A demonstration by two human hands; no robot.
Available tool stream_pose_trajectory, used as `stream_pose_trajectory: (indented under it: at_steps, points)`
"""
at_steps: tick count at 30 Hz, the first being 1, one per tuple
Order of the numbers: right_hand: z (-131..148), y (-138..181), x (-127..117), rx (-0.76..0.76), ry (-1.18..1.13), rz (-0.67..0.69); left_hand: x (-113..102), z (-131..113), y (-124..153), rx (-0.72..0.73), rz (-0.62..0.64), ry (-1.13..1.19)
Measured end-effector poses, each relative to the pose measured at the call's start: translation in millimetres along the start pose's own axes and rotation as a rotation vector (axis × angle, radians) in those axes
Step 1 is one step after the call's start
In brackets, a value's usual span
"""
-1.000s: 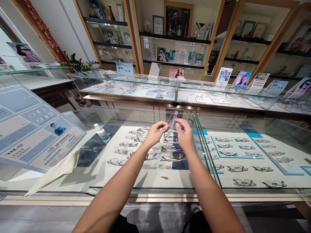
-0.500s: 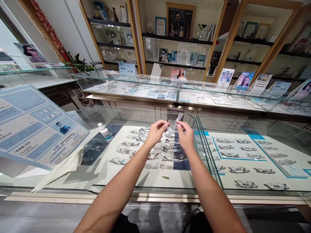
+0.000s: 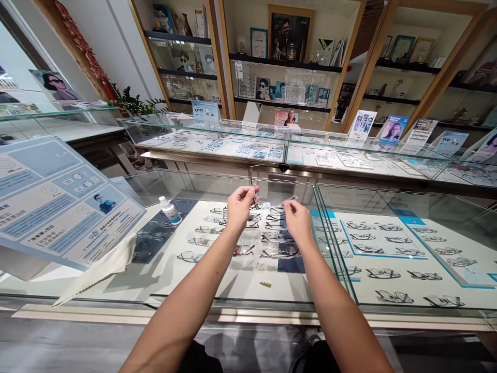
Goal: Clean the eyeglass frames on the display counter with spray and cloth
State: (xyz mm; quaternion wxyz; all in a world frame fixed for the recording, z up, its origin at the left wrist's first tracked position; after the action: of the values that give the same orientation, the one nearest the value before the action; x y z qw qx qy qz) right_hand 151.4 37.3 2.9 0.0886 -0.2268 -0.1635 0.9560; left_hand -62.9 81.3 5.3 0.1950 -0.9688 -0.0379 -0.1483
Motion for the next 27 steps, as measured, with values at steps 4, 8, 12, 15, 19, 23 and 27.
stream_pose_trajectory:
  at_steps: [4, 8, 12, 15, 19, 23, 27]
  points:
    - [17.4, 4.5, -3.8, -0.188, 0.153, -0.081, 9.3, -0.9, 2.8, 0.013, 0.091, -0.090]
    - [34.5, 11.2, 2.0, -0.373, 0.135, -0.035, 22.3, -1.2, 9.8, 0.051, 0.210, -0.157]
    - [36.4, 12.5, 12.1, -0.433, 0.065, 0.059, 33.9, -1.9, 17.8, 0.044, 0.304, -0.163]
    - [33.2, 10.8, 15.9, -0.431, 0.011, 0.088, 41.0, -3.0, 22.4, -0.006, 0.367, -0.131]
    - [31.6, 9.2, 16.9, -0.416, -0.032, 0.096, 44.5, -5.2, 24.6, -0.031, 0.415, -0.123]
    - [30.2, 8.7, 14.7, -0.400, -0.056, 0.084, 41.9, -16.8, 24.5, 0.079, 0.391, -0.292]
    - [25.1, 7.5, 9.0, -0.376, -0.085, 0.050, 24.9, -55.2, 27.5, 0.345, 0.121, -0.555]
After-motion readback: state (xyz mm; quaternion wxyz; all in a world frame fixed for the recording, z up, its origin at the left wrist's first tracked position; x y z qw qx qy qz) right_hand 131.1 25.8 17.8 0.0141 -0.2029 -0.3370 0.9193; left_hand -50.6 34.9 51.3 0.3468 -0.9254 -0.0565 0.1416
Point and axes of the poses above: each hand's wrist, its own y-axis away from the middle knuckle, its own x-axis out of the palm, z = x × y, the point moved 6 cm from there along -y, towards the middle knuckle, and after that the axes turned 6 degrees about z, right-handed, at the moved point
